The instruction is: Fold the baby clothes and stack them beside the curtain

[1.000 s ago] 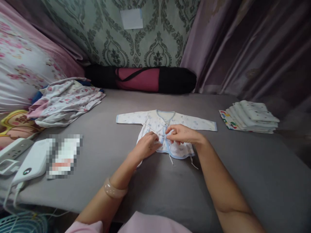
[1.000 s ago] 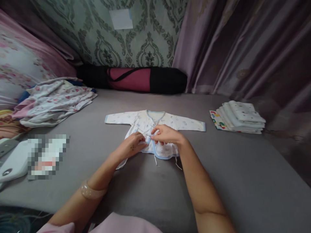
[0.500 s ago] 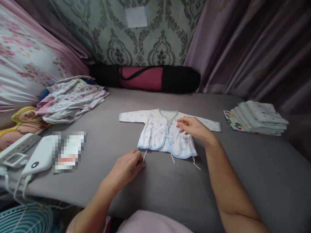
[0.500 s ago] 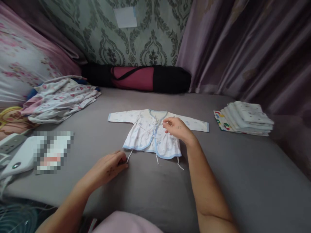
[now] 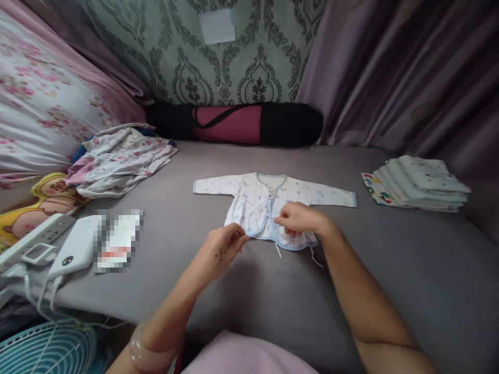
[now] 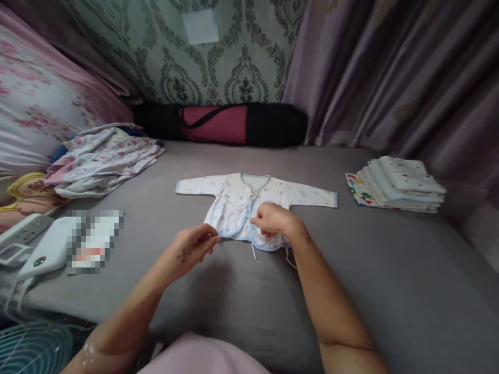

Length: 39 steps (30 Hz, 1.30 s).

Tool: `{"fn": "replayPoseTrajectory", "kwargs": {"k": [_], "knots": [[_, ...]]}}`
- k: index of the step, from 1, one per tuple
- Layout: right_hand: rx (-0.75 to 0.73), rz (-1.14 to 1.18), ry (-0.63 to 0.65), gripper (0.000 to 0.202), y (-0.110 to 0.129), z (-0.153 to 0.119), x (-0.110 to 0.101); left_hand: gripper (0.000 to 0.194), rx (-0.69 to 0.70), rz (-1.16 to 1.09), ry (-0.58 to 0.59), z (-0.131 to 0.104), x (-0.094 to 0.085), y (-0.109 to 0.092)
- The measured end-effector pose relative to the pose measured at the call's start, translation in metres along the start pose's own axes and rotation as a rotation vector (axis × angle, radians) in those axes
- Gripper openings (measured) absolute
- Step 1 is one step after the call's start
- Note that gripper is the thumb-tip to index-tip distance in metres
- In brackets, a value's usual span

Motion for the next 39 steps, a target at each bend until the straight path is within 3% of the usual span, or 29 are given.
{"fn": "replayPoseTrajectory", "kwargs": {"k": [5, 9, 14, 18, 22, 28, 39], "knots": [[0.029, -0.328, -0.065, 0.031, 0.024, -0.001, 0.012, 0.018, -0.129, -0.310, 0.008, 0.018, 0.030, -0.009], [0.054, -0.328, 0.017, 0.024, 0.018, 0.003, 0.019, 0.017, -0.152, -0.391, 0.011, 0.026, 0.046, -0.007], [0.033, 0.024, 0.125, 0.021, -0.003, 0.012, 0.020, 0.027, -0.073, -0.137, 0.126, 0.028, 0.051, -0.012], [0.036, 0.270, 0.086, 0.023, -0.005, 0.007, 0.002, 0.021, 0.135, 0.201, -0.046, 0.041, 0.036, -0.017], [0.055, 0.392, 0.073, 0.023, -0.003, -0.001, -0.010, 0.018, 0.274, 0.386, -0.053, 0.051, 0.044, -0.016], [-0.003, 0.480, 0.110, 0.026, -0.004, 0.003, -0.006, 0.019, 0.182, 0.515, -0.013, 0.057, 0.058, -0.008], [-0.024, 0.575, 0.128, 0.028, -0.003, 0.006, -0.003, 0.021, 0.115, 0.526, 0.014, 0.067, 0.057, -0.008]]}}
Point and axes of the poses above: each hand's wrist, its own z-axis towards the middle knuckle, its own x-axis out of the palm, y = z × x, the point moved 6 cm from there along z, towards the middle knuckle, and after that the axes turned 6 degrees about -y, right-handed, at the moved point
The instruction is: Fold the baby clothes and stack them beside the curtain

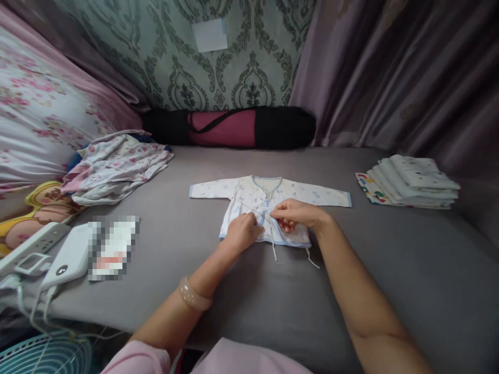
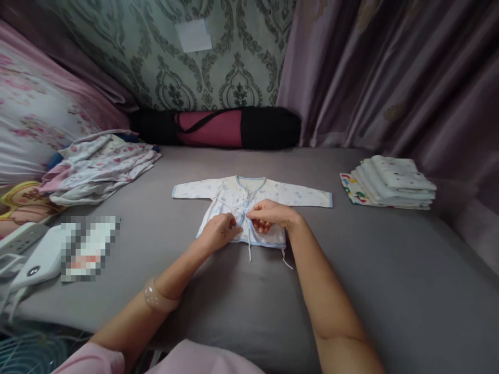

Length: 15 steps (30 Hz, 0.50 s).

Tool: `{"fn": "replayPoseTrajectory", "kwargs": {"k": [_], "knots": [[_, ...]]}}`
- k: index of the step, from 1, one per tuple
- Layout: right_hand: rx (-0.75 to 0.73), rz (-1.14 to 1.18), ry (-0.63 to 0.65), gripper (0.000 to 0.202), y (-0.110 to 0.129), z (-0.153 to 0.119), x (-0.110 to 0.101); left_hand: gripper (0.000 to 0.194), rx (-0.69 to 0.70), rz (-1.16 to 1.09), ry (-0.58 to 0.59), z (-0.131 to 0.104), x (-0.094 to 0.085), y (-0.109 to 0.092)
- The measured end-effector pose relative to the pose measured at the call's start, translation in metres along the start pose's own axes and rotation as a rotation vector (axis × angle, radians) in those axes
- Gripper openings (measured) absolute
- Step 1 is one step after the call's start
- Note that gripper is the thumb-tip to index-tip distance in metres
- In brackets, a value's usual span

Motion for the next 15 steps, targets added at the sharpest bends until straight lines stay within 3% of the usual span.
{"fn": "replayPoseTrajectory", "kwargs": {"k": [6, 12, 15], "knots": [[-0.006, 0.005, -0.007, 0.030, -0.003, 0.003, -0.001, 0.017, -0.055, 0.006, 0.005, 0.010, -0.002, 0.005], [-0.020, 0.065, 0.011, 0.030, -0.005, 0.005, -0.001, 0.017, -0.147, -0.446, 0.220, 0.023, -0.006, 0.023], [-0.007, 0.094, -0.001, 0.028, -0.004, 0.005, -0.001, 0.014, -0.186, -0.629, 0.228, 0.029, -0.014, 0.023]]}}
Point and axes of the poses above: each hand's wrist, its own z-axis towards the middle knuckle, its own x-axis out of the palm, y = z × x, the point moved 6 cm from there along z, towards the middle knuckle, and after that the axes turned 6 degrees about -y, right-handed, at the moved point
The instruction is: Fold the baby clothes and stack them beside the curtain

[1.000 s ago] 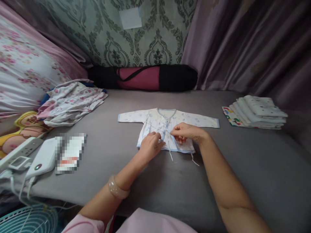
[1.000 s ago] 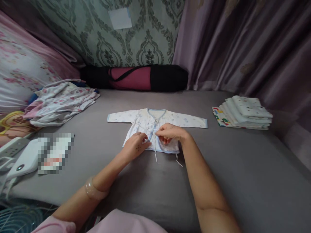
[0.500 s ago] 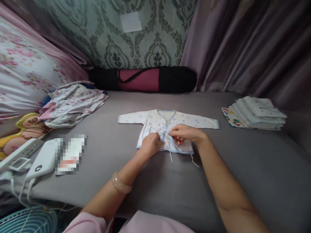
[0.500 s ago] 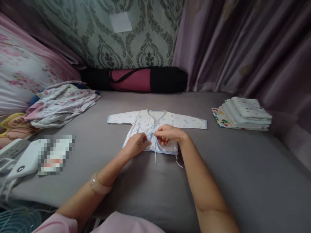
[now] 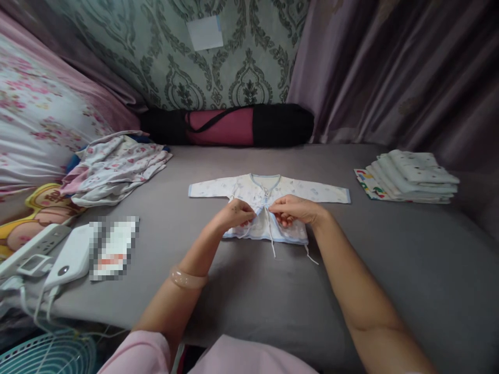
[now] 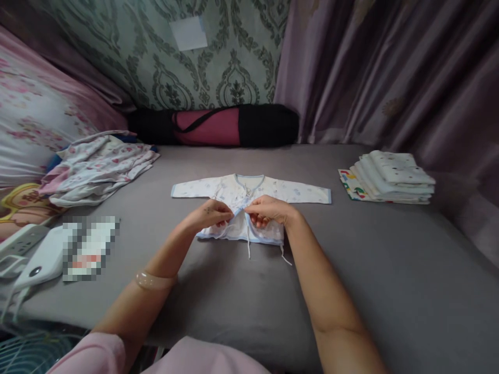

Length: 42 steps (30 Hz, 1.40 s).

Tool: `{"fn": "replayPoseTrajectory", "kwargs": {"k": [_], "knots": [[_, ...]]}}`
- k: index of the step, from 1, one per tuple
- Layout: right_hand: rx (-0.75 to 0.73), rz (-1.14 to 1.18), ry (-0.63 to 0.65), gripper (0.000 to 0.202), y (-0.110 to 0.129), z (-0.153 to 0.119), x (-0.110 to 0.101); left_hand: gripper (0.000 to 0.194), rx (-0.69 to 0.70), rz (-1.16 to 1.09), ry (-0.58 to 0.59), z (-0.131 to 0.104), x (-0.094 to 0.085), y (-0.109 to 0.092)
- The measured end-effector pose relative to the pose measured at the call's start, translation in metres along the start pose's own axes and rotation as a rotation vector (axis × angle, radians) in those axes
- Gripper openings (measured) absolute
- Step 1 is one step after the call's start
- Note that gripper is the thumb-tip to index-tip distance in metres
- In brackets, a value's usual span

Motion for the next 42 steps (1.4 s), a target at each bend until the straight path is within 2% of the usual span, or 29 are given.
{"fn": "replayPoseTrajectory", "kwargs": {"k": [2, 5, 9, 12, 15, 17, 18, 20, 23, 25, 28, 30, 32, 35, 38, 42], "knots": [[0.009, 0.012, -0.011, 0.028, 0.000, 0.000, 0.000, 0.013, 0.010, -0.072, 0.010, 0.001, 0.002, -0.005], [0.013, 0.028, -0.009, 0.027, 0.001, 0.000, 0.001, 0.016, 0.015, -0.093, 0.057, 0.002, 0.017, -0.009], [-0.012, 0.037, 0.031, 0.026, 0.001, 0.003, 0.007, 0.018, -0.024, -0.104, 0.054, 0.001, 0.037, -0.001], [0.001, 0.019, 0.025, 0.023, 0.000, 0.005, 0.013, 0.013, -0.018, -0.163, 0.057, -0.003, 0.043, 0.003], [0.020, -0.005, 0.047, 0.016, -0.002, 0.006, 0.022, 0.012, 0.001, -0.264, 0.114, -0.010, 0.044, 0.004], [0.032, -0.031, 0.072, 0.012, -0.004, 0.007, 0.028, 0.013, -0.004, -0.263, 0.113, -0.014, 0.038, 0.006], [0.043, -0.049, 0.070, 0.011, -0.006, 0.008, 0.029, 0.015, -0.001, -0.226, 0.076, -0.015, 0.031, 0.008], [0.070, -0.091, 0.045, 0.010, -0.010, 0.009, 0.030, 0.021, 0.019, -0.100, -0.086, -0.017, 0.008, 0.012], [0.068, -0.147, 0.030, 0.014, -0.013, 0.013, 0.031, 0.024, 0.039, 0.140, -0.430, -0.024, -0.037, 0.021], [0.051, -0.177, 0.035, 0.016, -0.015, 0.016, 0.032, 0.023, -0.014, 0.269, -0.524, -0.028, -0.056, 0.031], [0.042, -0.213, 0.034, 0.014, -0.018, 0.019, 0.033, 0.025, -0.133, 0.309, -0.401, -0.029, -0.060, 0.049], [0.039, -0.236, 0.032, 0.013, -0.019, 0.020, 0.034, 0.027, -0.157, 0.242, -0.299, -0.028, -0.053, 0.055], [0.033, -0.258, 0.028, 0.013, -0.019, 0.020, 0.034, 0.029, -0.148, 0.171, -0.246, -0.026, -0.048, 0.056], [0.024, -0.277, 0.028, 0.013, -0.017, 0.020, 0.035, 0.033, -0.152, 0.160, -0.270, -0.025, -0.048, 0.057], [0.025, -0.283, 0.032, 0.013, -0.016, 0.020, 0.036, 0.031, -0.138, 0.279, -0.324, -0.025, -0.053, 0.058], [0.039, -0.276, 0.059, 0.013, -0.014, 0.016, 0.036, 0.031, -0.110, 0.391, -0.320, -0.026, -0.053, 0.061]]}}
Point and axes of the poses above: each hand's wrist, its own z-axis towards the middle knuckle, its own x-axis out of the palm, y = z × x, the point moved 6 cm from there along z, towards the middle knuckle, and after that the axes turned 6 degrees about -y, right-handed, at the moved point
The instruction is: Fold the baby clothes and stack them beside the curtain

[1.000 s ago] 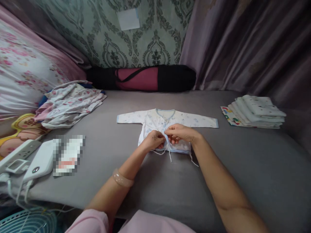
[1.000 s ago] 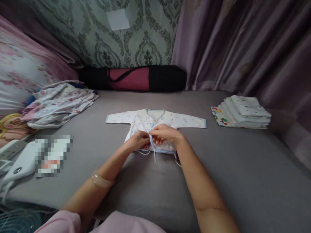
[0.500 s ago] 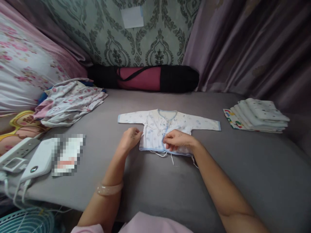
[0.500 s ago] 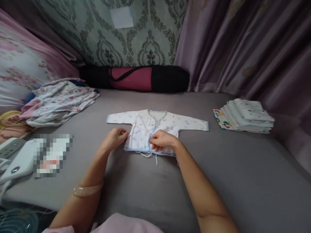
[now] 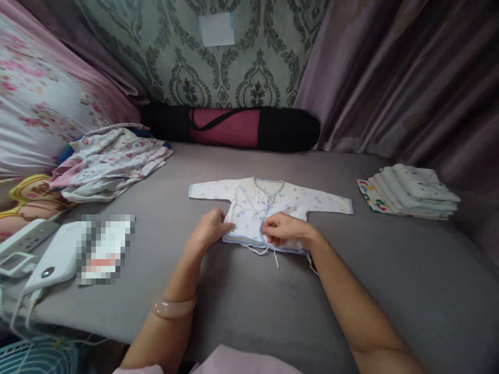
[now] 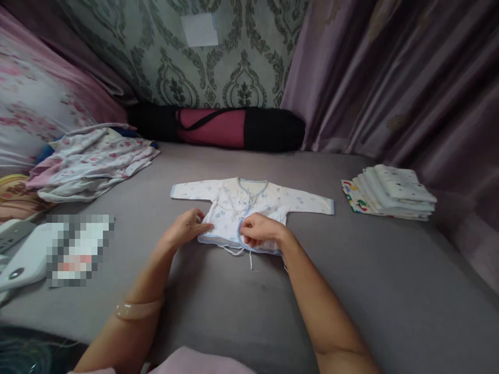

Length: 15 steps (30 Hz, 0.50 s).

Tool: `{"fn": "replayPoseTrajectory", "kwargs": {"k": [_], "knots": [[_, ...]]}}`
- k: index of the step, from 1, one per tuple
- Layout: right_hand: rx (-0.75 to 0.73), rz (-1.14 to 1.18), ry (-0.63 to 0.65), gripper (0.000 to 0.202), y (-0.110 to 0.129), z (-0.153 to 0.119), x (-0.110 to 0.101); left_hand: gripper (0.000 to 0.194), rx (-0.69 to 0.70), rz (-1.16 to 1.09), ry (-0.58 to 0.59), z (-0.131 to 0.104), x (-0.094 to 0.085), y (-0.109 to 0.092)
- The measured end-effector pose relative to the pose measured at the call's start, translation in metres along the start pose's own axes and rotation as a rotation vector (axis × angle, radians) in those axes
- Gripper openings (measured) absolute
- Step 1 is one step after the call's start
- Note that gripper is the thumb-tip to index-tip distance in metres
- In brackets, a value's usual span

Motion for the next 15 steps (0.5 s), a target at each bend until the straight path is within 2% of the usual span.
{"fn": "replayPoseTrajectory", "kwargs": {"k": [3, 5, 7, 8, 10, 12, 15], "knots": [[-0.008, -0.002, 0.069, 0.015, 0.005, -0.007, -0.007, 0.033, 0.001, 0.011, -0.043, -0.002, -0.005, -0.001], [-0.026, -0.014, 0.062, 0.018, 0.010, -0.008, -0.020, 0.030, 0.030, 0.007, -0.153, -0.005, -0.013, -0.010], [-0.043, -0.019, -0.058, 0.019, 0.014, -0.002, -0.042, 0.024, 0.121, -0.016, -0.256, -0.009, -0.017, -0.027], [-0.053, -0.016, -0.152, 0.018, 0.016, 0.003, -0.055, 0.020, 0.187, -0.039, -0.265, -0.012, -0.015, -0.038], [-0.063, -0.026, -0.351, 0.016, 0.017, 0.017, -0.078, 0.019, 0.323, -0.089, -0.198, -0.019, -0.001, -0.060], [-0.073, -0.114, -0.499, 0.016, 0.018, 0.034, -0.092, 0.020, 0.397, -0.101, -0.118, -0.027, 0.017, -0.076], [-0.062, -0.366, -0.585, 0.021, 0.022, 0.055, -0.096, 0.023, 0.394, -0.070, -0.096, -0.036, 0.037, -0.084]]}}
Point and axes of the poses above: each hand's wrist, its own z-axis towards the middle knuckle, its own x-axis out of the palm, y = z × x, the point moved 6 cm from there along z, towards the middle knuckle, and after that the axes turned 6 degrees about -y, right-handed, at the moved point
